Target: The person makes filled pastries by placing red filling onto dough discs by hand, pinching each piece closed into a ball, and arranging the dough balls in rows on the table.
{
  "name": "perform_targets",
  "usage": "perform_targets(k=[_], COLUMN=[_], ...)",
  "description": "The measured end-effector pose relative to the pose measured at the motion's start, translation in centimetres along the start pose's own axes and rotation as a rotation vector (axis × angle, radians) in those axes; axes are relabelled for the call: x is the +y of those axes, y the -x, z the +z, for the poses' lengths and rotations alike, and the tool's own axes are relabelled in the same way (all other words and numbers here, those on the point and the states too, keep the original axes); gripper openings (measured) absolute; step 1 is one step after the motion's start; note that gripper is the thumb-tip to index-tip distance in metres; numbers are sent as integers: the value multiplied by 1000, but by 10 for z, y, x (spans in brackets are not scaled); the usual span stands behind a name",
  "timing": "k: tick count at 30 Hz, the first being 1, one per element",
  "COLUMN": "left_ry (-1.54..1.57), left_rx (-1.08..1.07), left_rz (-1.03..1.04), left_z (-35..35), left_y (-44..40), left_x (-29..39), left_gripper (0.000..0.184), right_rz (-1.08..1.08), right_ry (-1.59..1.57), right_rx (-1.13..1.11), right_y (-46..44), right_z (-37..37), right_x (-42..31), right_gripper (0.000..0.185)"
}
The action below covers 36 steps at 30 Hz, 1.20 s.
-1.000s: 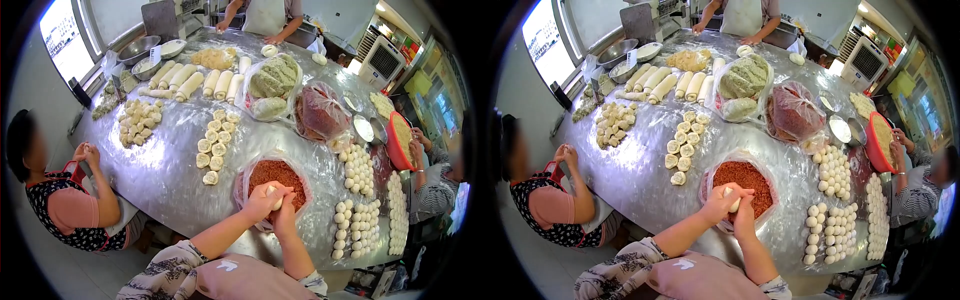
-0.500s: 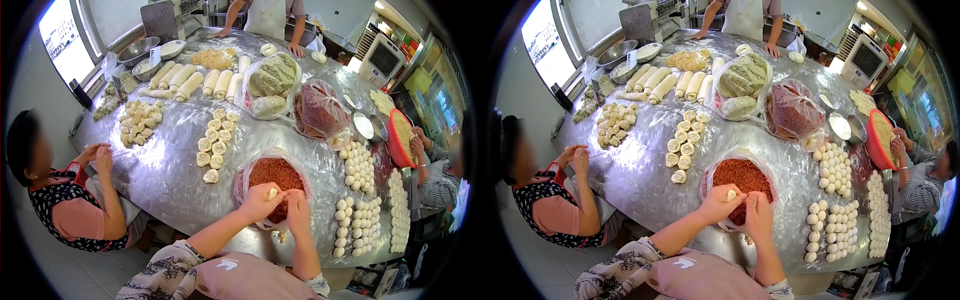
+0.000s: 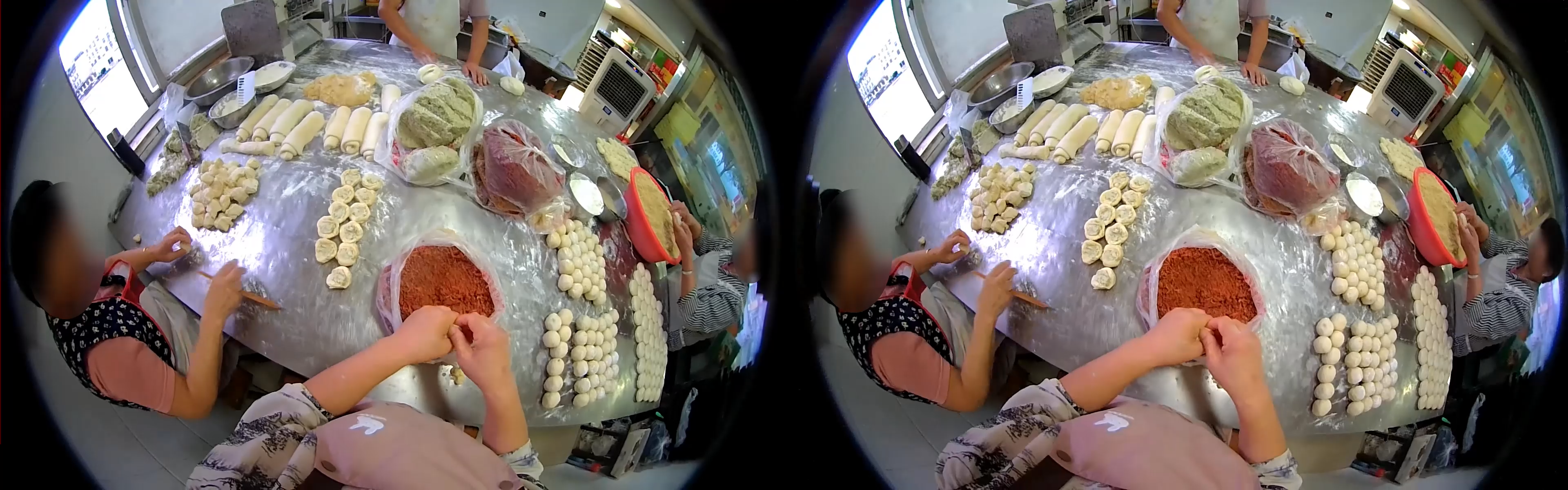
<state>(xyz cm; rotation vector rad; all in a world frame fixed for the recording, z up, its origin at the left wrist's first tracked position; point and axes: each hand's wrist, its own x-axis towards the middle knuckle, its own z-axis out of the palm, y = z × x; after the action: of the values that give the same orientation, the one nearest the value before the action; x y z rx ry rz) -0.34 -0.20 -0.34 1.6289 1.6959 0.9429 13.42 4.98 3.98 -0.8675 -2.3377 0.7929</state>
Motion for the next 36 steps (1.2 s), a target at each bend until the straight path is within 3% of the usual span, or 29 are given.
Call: perform_targets(k=[2, 5, 8, 12, 13, 15, 16, 18, 20, 26, 30, 33, 36], left_ry=[-55, 1, 279, 1037, 1081, 1144, 1172, 1299, 1362, 1431, 1565, 1845, 1661], left_rx=[-93, -189, -273, 44, 53, -54, -109, 40, 83, 210, 273, 263, 239], left_rz=[-28, -26, -318, -339, -328, -297, -287, -324, -416, -415, -430, -392, -258], left_z=[-2, -2, -19, -18, -16, -10, -8, -2, -6, -22, -18, -30, -26], left_y=[3, 6, 12, 10, 7, 2, 3, 5, 6, 10, 3, 2, 3], left_x=[6, 17, 35, 42, 41, 16, 10, 14, 16, 14, -5, 13, 4], left_gripper=[19, 23, 27, 25, 27, 32, 36, 54, 58, 60, 56, 40, 32], right_rz=[-12, 176, 520, 233, 114, 199, -12, 1, 20, 150, -2, -100, -105], right_ry=[-13, -88, -64, 253, 344, 364, 369, 337, 266, 135, 213, 242, 259], right_rx=[51, 208, 457, 294, 261, -14, 219, 254, 253, 250, 242, 223, 194], right_y=[9, 26, 50, 108, 125, 136, 140, 143, 142, 135, 136, 138, 133], right_z=[2, -8, -33, -11, 9, 37, 57, 62, 59, 41, 65, 70, 60], right_x=[6, 17, 48, 76, 88, 73, 77, 82, 84, 74, 73, 70, 61], right_gripper=[9, 9, 9, 10, 12, 24, 26, 25, 22, 10, 11, 15, 15])
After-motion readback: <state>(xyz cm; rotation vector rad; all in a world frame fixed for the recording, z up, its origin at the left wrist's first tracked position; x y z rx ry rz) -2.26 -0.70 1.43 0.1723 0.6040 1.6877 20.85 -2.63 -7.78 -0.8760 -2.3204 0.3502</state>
